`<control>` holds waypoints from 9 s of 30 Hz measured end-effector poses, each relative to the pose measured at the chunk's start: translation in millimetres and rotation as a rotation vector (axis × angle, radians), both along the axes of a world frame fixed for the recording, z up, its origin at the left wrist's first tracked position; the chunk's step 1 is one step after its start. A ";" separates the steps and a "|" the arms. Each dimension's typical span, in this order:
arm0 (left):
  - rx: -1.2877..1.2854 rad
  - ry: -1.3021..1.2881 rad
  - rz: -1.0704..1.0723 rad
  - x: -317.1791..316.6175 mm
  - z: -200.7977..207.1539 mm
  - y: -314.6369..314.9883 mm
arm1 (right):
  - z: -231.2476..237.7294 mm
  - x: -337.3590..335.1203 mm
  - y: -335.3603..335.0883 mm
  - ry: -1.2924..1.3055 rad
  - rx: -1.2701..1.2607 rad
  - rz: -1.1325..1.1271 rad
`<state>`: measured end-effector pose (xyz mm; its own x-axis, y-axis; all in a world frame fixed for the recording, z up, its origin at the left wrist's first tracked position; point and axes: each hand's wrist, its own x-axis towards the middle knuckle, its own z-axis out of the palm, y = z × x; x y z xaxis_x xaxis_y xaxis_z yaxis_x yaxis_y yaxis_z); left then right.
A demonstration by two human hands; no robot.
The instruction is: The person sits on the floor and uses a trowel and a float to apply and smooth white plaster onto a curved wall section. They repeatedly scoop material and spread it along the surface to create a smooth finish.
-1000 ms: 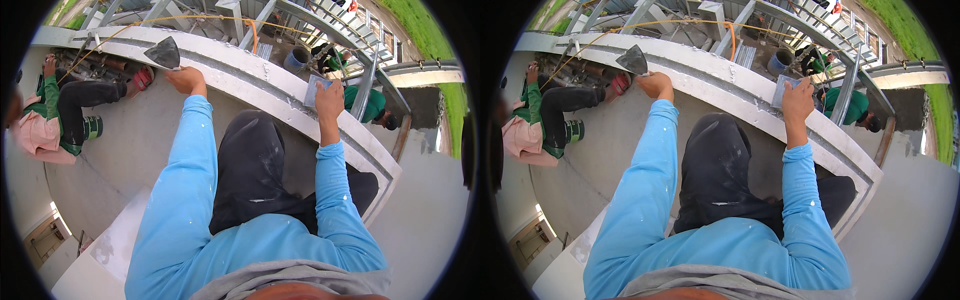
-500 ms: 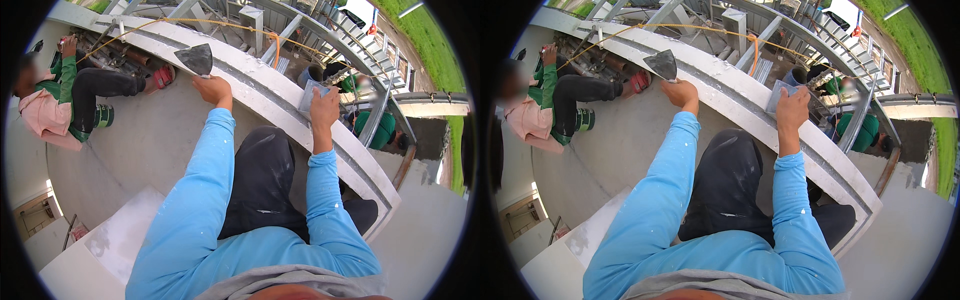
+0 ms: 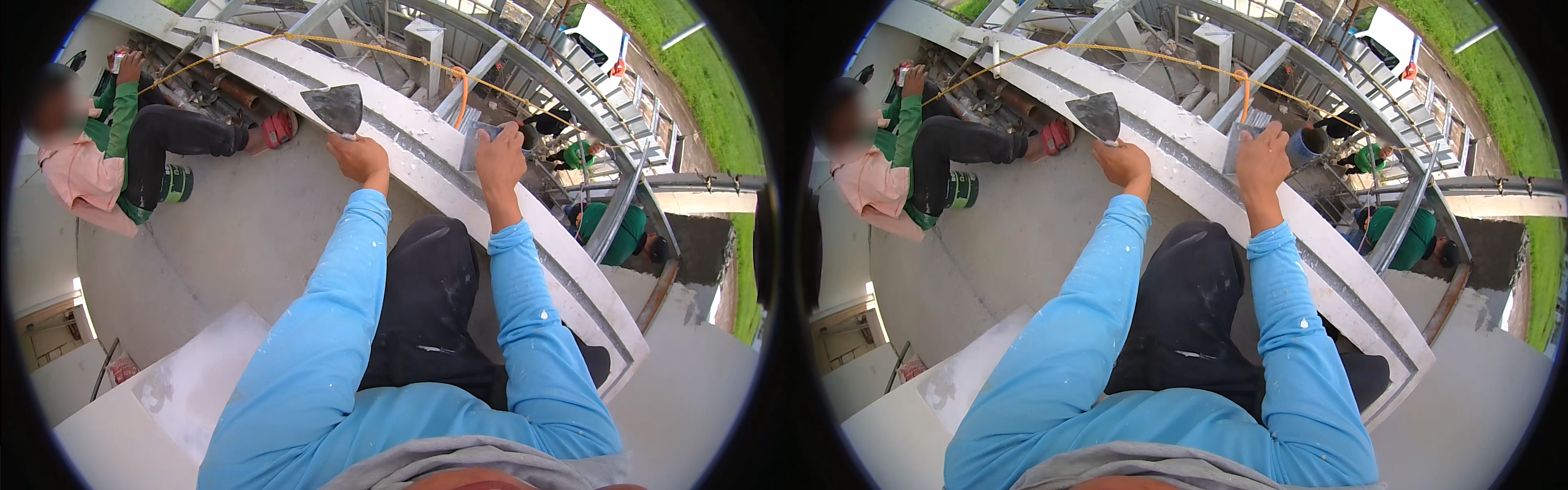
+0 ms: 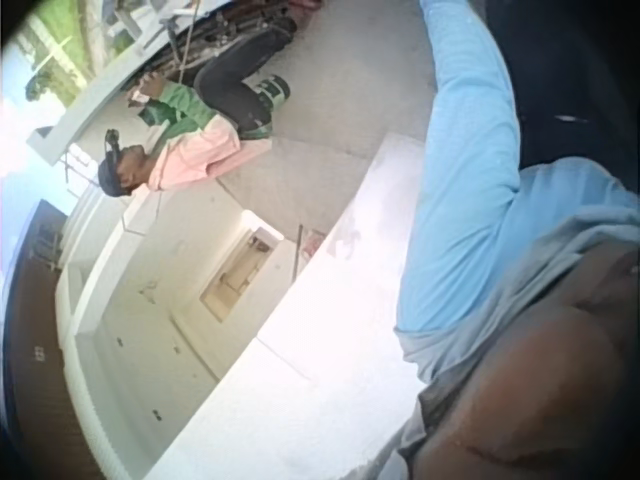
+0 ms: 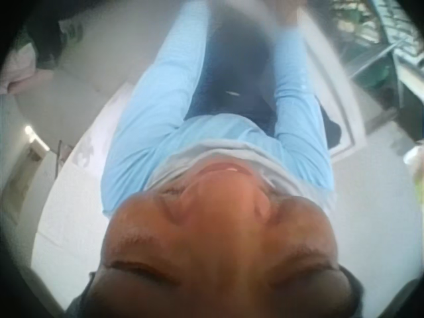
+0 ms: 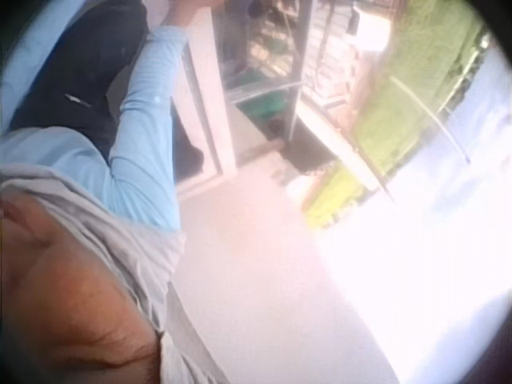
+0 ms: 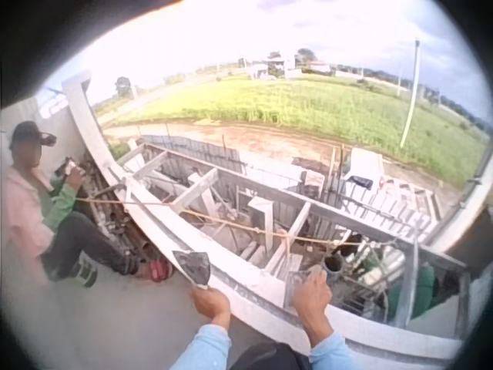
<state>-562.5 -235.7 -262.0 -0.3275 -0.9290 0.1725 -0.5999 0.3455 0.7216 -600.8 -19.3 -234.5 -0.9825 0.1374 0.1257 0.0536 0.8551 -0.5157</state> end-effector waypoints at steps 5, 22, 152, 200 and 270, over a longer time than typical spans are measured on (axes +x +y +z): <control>0.058 0.011 -0.011 2.7 -5.1 -1.0 | 16.8 36.3 51.6 -0.123 0.061 -0.322; 0.047 -0.014 -0.003 5.7 2.3 -3.1 | 66.6 22.9 44.5 -0.089 -0.644 0.142; -0.191 0.009 -0.067 -13.1 -91.4 -85.2 | 112.9 262.4 488.9 0.152 0.436 -0.046; -0.170 0.027 -0.050 -47.0 -129.1 -197.9 | -0.3 387.4 689.9 0.119 0.581 -0.273; -0.243 0.017 -0.010 -44.4 -120.8 -169.3 | -16.0 332.0 725.6 -0.226 0.655 -1.054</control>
<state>-606.9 -405.0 -382.8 -0.3317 -0.8562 0.3961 -0.5844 0.5161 0.6262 -268.8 706.3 -250.5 -0.4419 0.8416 0.3105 0.8955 0.4344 0.0968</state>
